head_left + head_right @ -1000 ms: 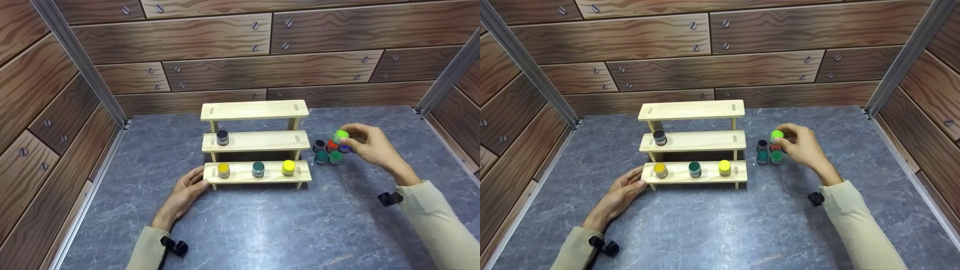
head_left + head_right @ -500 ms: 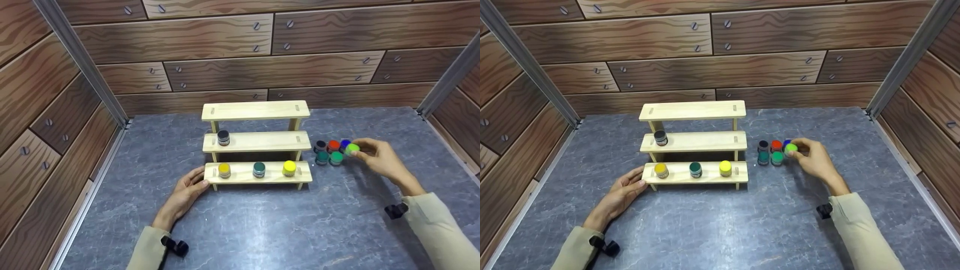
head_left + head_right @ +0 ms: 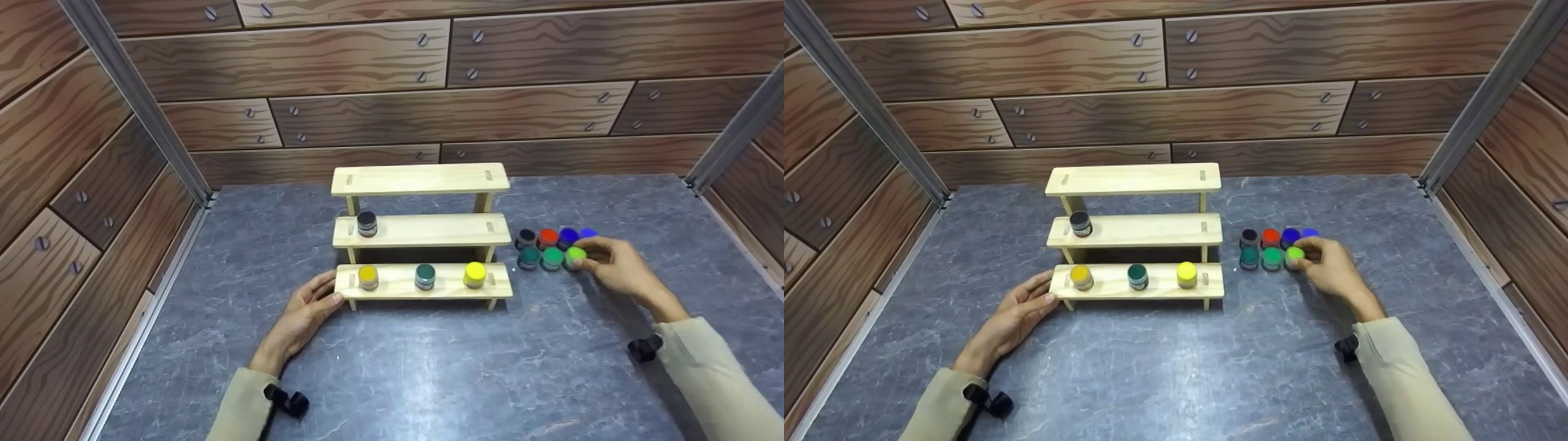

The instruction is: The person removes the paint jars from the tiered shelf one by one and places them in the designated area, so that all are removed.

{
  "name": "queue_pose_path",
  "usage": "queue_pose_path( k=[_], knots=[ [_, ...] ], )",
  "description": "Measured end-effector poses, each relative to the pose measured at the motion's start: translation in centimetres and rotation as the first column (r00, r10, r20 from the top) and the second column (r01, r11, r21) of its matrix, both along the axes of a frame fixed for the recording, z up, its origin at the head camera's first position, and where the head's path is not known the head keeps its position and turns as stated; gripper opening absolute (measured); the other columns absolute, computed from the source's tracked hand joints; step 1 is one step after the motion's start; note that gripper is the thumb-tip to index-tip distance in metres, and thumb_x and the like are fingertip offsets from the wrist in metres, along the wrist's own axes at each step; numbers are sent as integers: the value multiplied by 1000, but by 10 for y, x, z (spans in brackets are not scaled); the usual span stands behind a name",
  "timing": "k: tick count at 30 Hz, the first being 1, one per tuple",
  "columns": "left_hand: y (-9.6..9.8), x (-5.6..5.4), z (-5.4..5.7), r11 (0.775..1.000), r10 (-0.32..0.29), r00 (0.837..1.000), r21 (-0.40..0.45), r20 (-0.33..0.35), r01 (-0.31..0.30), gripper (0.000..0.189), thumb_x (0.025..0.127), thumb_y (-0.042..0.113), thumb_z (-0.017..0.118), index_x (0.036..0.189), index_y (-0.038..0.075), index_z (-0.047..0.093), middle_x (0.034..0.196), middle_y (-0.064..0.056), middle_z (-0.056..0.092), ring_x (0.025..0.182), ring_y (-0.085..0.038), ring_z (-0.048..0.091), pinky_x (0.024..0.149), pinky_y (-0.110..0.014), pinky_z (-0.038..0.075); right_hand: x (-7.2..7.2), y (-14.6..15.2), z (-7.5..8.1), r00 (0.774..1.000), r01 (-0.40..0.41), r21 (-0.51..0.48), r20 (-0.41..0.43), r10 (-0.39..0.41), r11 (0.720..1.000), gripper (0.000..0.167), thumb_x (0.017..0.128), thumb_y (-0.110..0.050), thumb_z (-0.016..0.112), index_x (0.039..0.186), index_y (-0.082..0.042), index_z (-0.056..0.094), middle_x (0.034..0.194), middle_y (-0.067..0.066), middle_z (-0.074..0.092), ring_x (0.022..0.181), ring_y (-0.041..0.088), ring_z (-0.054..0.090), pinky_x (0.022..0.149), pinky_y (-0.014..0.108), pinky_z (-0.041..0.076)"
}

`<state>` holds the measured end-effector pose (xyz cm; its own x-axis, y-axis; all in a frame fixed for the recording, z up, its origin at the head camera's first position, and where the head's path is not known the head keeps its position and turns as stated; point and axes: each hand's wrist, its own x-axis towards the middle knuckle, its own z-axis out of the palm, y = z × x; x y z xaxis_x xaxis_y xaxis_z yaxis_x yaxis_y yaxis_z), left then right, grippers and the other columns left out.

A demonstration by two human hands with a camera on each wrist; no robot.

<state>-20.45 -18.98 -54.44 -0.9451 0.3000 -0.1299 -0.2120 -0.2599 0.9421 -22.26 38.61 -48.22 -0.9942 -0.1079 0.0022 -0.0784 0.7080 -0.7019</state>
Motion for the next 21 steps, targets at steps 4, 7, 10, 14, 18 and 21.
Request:
queue_pose_path(
  k=[4, 7, 10, 14, 18, 21],
  knots=[
    [1, 0, 0, 1000, -4, 1000, -7, -1, 4, 70, 102, -3, 63, 163, -8, 29, 165, -30, 34, 133, -19, 58, 113, -29, 53, 1, 1, 1, 1000, -1, 18, 26, 1, 1000, 46, 106, -16, 68, 142, 11, 59, 140, 36, 62, 126, 51, 64, 83, 3, 48],
    [0, 1, 0, 1000, -3, 1000, -9, -3, 3, 70, 102, -2, 63, 163, -8, 28, 165, -31, 34, 133, -20, 58, 113, -29, 53, 1, 2, 2, 999, -5, 12, 33, 4, 1000, 47, 106, -17, 68, 143, 11, 58, 141, 36, 61, 128, 51, 63, 84, 2, 48],
    [0, 0, 0, 1000, -2, 1000, -9, -3, 2, 71, 102, -2, 63, 163, -8, 28, 165, -31, 34, 134, -20, 57, 113, -28, 53, 1, 2, 2, 999, -4, 6, 38, 4, 1000, 48, 106, -18, 68, 143, 11, 58, 141, 36, 61, 128, 51, 62, 84, 2, 47],
    [0, 0, 0, 1000, -2, 1000, 1, -2, 2, 71, 102, -3, 63, 163, -9, 28, 165, -31, 34, 134, -20, 57, 114, -29, 52, 1, 1, 1, 999, 2, -1, 51, -2, 1000, 48, 106, -18, 67, 144, 11, 57, 142, 36, 61, 129, 51, 62, 84, 3, 48],
    [-1, 0, 0, 1000, 0, 1000, 15, -2, 0, 70, 102, -4, 62, 163, -10, 28, 165, -31, 34, 134, -20, 58, 115, -30, 52, 0, 1, 0, 998, 6, -8, 59, -5, 1000, 49, 107, -17, 67, 145, 11, 56, 143, 36, 60, 129, 51, 61, 84, 2, 48],
    [-1, 0, 0, 1000, -2, 1000, 17, -2, 2, 70, 102, -4, 62, 163, -10, 27, 165, -32, 33, 134, -19, 58, 115, -30, 52, 0, 1, 0, 999, 7, -8, 53, -7, 1000, 49, 106, -16, 67, 145, 12, 55, 143, 38, 59, 129, 52, 61, 84, 2, 48]
  ],
)
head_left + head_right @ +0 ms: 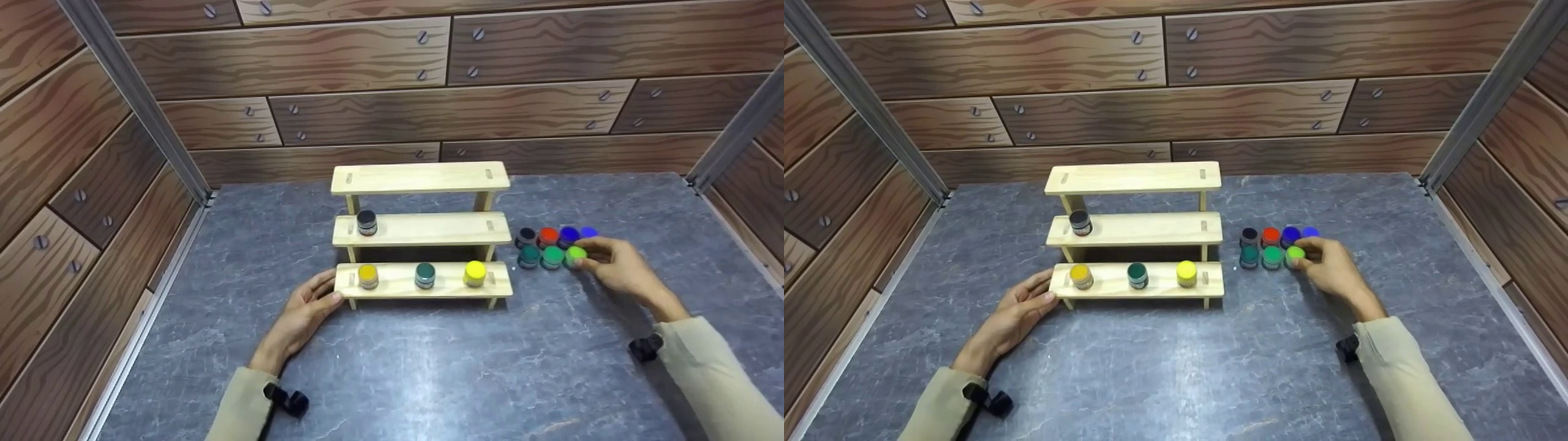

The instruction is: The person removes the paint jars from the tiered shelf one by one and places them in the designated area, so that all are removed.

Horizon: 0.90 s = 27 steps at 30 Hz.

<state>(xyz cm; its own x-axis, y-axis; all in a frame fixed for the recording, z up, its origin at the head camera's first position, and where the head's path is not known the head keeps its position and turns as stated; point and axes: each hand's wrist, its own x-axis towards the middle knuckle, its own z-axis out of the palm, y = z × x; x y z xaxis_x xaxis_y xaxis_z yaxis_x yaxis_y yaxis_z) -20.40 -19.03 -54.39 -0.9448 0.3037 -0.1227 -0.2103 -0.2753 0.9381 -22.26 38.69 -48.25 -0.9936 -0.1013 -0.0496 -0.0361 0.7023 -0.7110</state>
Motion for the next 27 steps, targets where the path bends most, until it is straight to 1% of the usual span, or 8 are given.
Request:
queue_pose_path(
  k=[4, 8, 12, 16, 21, 24, 27],
  knots=[
    [0, 1, 0, 1000, -8, 1000, -20, -4, 8, 71, 103, -2, 63, 164, -7, 27, 166, -30, 34, 136, -20, 57, 115, -29, 52, 1, 0, 2, 1000, -3, 3, -17, 3, 1000, 51, 106, -15, 68, 146, 13, 54, 145, 38, 58, 130, 53, 60, 85, 1, 47],
    [0, 1, 0, 999, -13, 1000, -33, -8, 13, 72, 103, 0, 64, 164, -6, 27, 166, -29, 35, 136, -21, 57, 113, -28, 52, 2, -1, 12, 999, -6, 15, -54, 7, 1000, 51, 105, -15, 68, 146, 13, 55, 143, 37, 59, 128, 53, 62, 85, -1, 46],
    [0, 1, 1, 1000, -11, 1000, -15, -7, 11, 70, 103, -2, 62, 164, -7, 27, 166, -31, 34, 135, -20, 58, 113, -28, 53, 2, -7, 28, 996, -4, 25, -87, 6, 1000, 48, 106, -17, 68, 144, 11, 57, 141, 36, 61, 125, 51, 64, 83, 0, 47],
    [0, 0, 2, 1000, -3, 1000, -5, -2, 3, 69, 103, -3, 62, 163, -9, 27, 166, -32, 33, 134, -21, 58, 113, -28, 53, 4, -16, 51, 993, 6, 26, -121, -3, 1000, 49, 107, -24, 67, 144, 7, 59, 142, 32, 63, 123, 47, 65, 81, 3, 51],
    [1, -1, 2, 1000, 6, 1000, -6, 4, -6, 69, 103, -4, 61, 163, -8, 28, 166, -31, 33, 134, -21, 58, 112, -28, 54, 6, -35, 76, 987, -11, 5, -162, 12, 1000, 50, 108, -30, 65, 147, 1, 59, 144, 27, 63, 127, 45, 64, 83, 2, 50],
    [1, -1, 1, 1000, 2, 1000, -10, 0, -2, 69, 103, -3, 62, 163, -8, 28, 166, -31, 34, 134, -21, 58, 112, -28, 53, 7, -49, 86, 982, -42, -16, -183, 38, 999, 49, 108, -30, 65, 146, 1, 59, 144, 26, 63, 129, 44, 64, 87, -1, 46],
    [1, 0, 0, 1000, -5, 1000, -12, -5, 5, 69, 103, -3, 62, 163, -8, 29, 166, -31, 34, 134, -20, 58, 113, -28, 53, 5, -65, 93, 976, -74, -24, -209, 67, 997, 48, 107, -27, 68, 144, 2, 61, 142, 27, 64, 128, 44, 65, 90, 0, 47]
  ],
)
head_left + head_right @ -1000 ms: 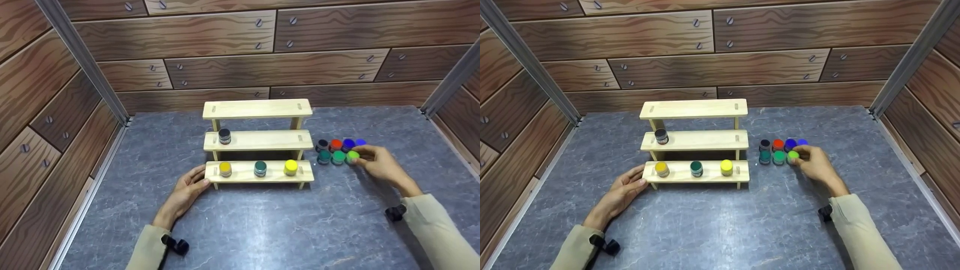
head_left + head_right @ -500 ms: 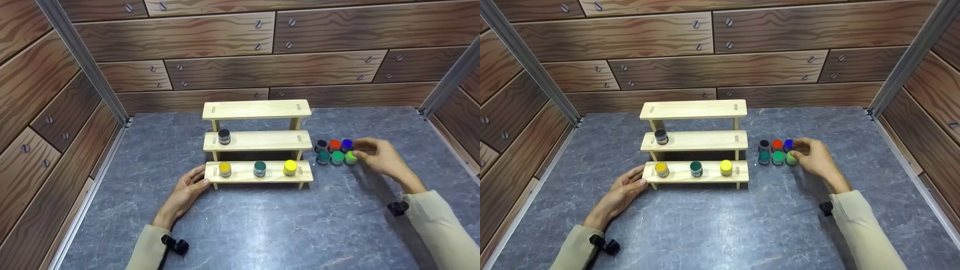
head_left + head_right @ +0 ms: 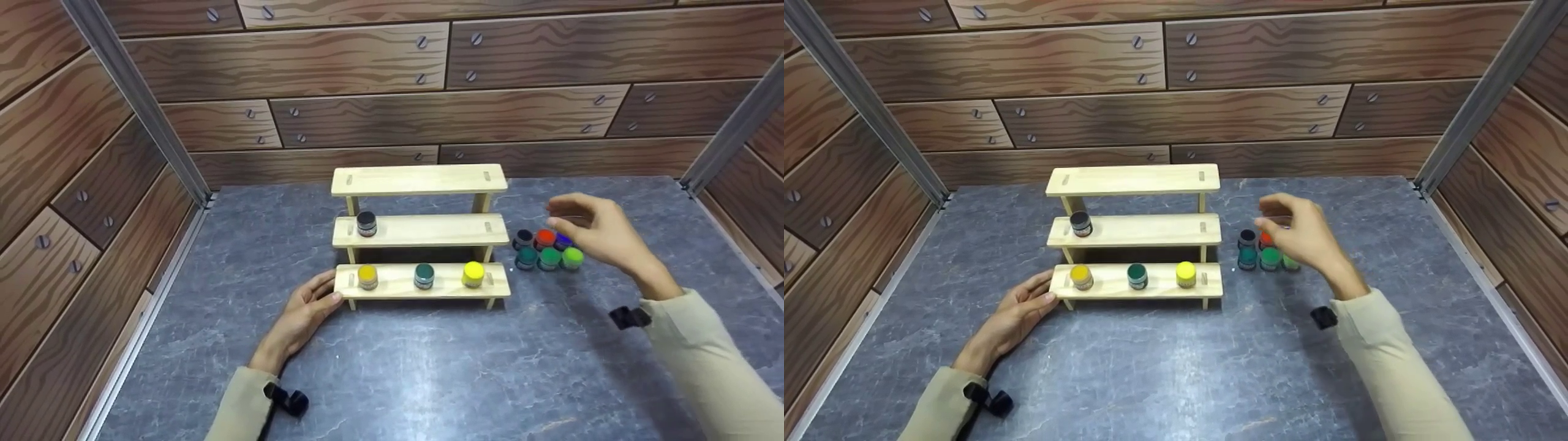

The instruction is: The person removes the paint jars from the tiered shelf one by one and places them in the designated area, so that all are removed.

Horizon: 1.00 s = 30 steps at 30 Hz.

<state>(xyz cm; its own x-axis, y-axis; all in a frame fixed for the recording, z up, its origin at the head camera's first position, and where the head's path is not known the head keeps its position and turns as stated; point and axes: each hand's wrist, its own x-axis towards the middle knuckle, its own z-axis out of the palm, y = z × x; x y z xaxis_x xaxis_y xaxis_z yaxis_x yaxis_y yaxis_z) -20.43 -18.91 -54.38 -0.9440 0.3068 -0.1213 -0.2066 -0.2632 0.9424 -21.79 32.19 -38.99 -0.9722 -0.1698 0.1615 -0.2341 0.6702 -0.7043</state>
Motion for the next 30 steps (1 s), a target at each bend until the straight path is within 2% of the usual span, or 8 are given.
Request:
queue_pose_path(
  k=[2, 4, 7, 9, 16, 30],
  knots=[
    [-1, 0, -1, 1000, -2, 1000, 0, 0, 2, 69, 103, -2, 63, 163, -8, 29, 166, -30, 34, 135, -20, 57, 113, -28, 53, -3, -11, 3, 1000, -20, -3, -7, 20, 1000, 47, 106, -26, 69, 144, 2, 61, 142, 27, 65, 128, 43, 65, 95, 7, 53],
    [-1, 0, -1, 1000, -4, 1000, -3, 1, 4, 70, 103, -2, 63, 163, -8, 28, 166, -30, 34, 136, -20, 57, 114, -28, 52, -5, -22, 7, 999, -36, -3, -10, 36, 999, 47, 106, -26, 70, 144, 1, 62, 142, 25, 65, 129, 42, 65, 102, 21, 58],
    [-2, 0, -1, 1000, -8, 1000, -8, 3, 8, 70, 103, -1, 63, 163, -8, 28, 167, -30, 33, 137, -21, 56, 114, -28, 52, -9, -39, 11, 998, -63, -6, -14, 63, 998, 46, 106, -25, 70, 144, 0, 62, 142, 22, 66, 129, 40, 65, 109, 45, 57],
    [-2, 0, -1, 1000, -7, 1000, -12, 6, 7, 70, 103, -1, 63, 163, -8, 27, 167, -30, 33, 137, -21, 56, 114, -28, 52, -12, -50, 14, 996, -87, -11, -24, 86, 996, 44, 106, -22, 70, 143, 0, 63, 141, 22, 67, 129, 39, 66, 110, 54, 55],
    [-2, 1, -1, 1000, 4, 1000, -11, 4, -4, 70, 103, -1, 64, 163, -8, 29, 165, -31, 35, 135, -20, 57, 114, -28, 52, -24, -88, 18, 980, -185, -49, -78, 180, 982, 38, 102, -12, 74, 134, 7, 67, 132, 26, 71, 123, 42, 68, 112, 57, 54],
    [-1, 0, -1, 1000, 11, 1000, 2, 5, -11, 69, 102, -3, 63, 162, -9, 30, 164, -31, 36, 131, -19, 59, 113, -29, 53, -45, -157, 17, 959, -282, -52, -53, 279, 958, 39, 99, -10, 76, 134, 4, 68, 131, 24, 71, 122, 40, 68, 109, 52, 57]
  ],
)
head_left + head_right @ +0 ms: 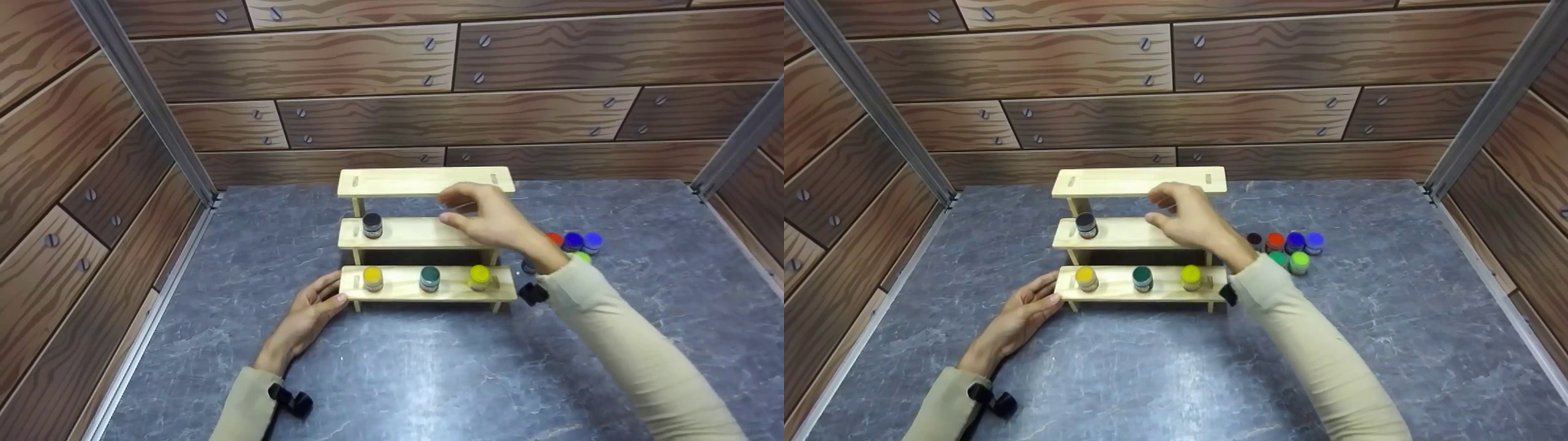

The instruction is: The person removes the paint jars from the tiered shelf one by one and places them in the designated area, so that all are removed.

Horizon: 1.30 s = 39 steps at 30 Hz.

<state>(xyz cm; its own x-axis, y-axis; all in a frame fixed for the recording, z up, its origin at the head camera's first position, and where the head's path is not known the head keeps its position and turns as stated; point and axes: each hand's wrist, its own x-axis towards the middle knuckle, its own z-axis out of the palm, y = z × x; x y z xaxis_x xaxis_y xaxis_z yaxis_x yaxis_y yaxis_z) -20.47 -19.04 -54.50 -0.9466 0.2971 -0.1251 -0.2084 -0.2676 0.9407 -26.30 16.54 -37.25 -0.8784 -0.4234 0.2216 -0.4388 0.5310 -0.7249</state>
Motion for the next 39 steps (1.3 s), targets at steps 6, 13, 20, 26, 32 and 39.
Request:
queue_pose_path(
  k=[6, 13, 20, 26, 32, 39],
  knots=[
    [0, 0, 0, 1000, -5, 1000, -3, -6, 5, 70, 102, -2, 63, 163, -9, 29, 164, -31, 36, 133, -19, 58, 113, -29, 53, -4, -27, 1, 1000, -26, 18, 11, 26, 999, 39, 99, -13, 76, 134, 1, 68, 132, 20, 72, 123, 36, 69, 111, 48, 56],
    [0, 1, 0, 1000, -16, 1000, -19, -7, 15, 72, 103, 1, 64, 164, -8, 27, 165, -31, 35, 136, -20, 56, 113, -28, 52, -9, -53, -3, 998, -62, 47, 22, 61, 997, 41, 99, -15, 75, 136, 0, 68, 133, 17, 72, 123, 34, 69, 112, 46, 55],
    [0, 1, -1, 1000, -7, 1000, -8, -11, 7, 70, 102, -1, 64, 163, -9, 29, 163, -31, 38, 132, -17, 59, 112, -27, 53, -14, -72, -11, 996, -85, 34, 24, 84, 996, 40, 97, -13, 76, 133, 3, 69, 131, 22, 72, 120, 38, 70, 109, 45, 58],
    [0, 0, 1, 1000, -6, 1000, 3, -6, 6, 70, 102, -3, 63, 162, -10, 29, 163, -31, 37, 130, -17, 60, 112, -28, 53, -18, -84, -18, 995, -91, 29, 31, 90, 995, 39, 96, -11, 77, 131, 5, 69, 130, 22, 72, 117, 36, 72, 107, 44, 59],
    [0, -1, 1, 1000, -7, 1000, 11, -12, 7, 70, 101, -4, 63, 162, -10, 29, 164, -32, 36, 131, -19, 60, 114, -29, 53, -22, -98, -24, 993, -113, 38, 36, 111, 993, 42, 97, -14, 78, 133, 5, 69, 128, 22, 73, 114, 35, 73, 104, 43, 61],
    [-1, 0, 0, 1000, -13, 1000, -7, -11, 13, 70, 102, -2, 63, 163, -9, 29, 164, -31, 36, 131, -18, 60, 114, -29, 52, -24, -107, -28, 995, -100, 58, 14, 100, 993, 41, 96, -15, 80, 132, 2, 71, 123, 17, 76, 108, 29, 74, 100, 39, 62]
  ],
)
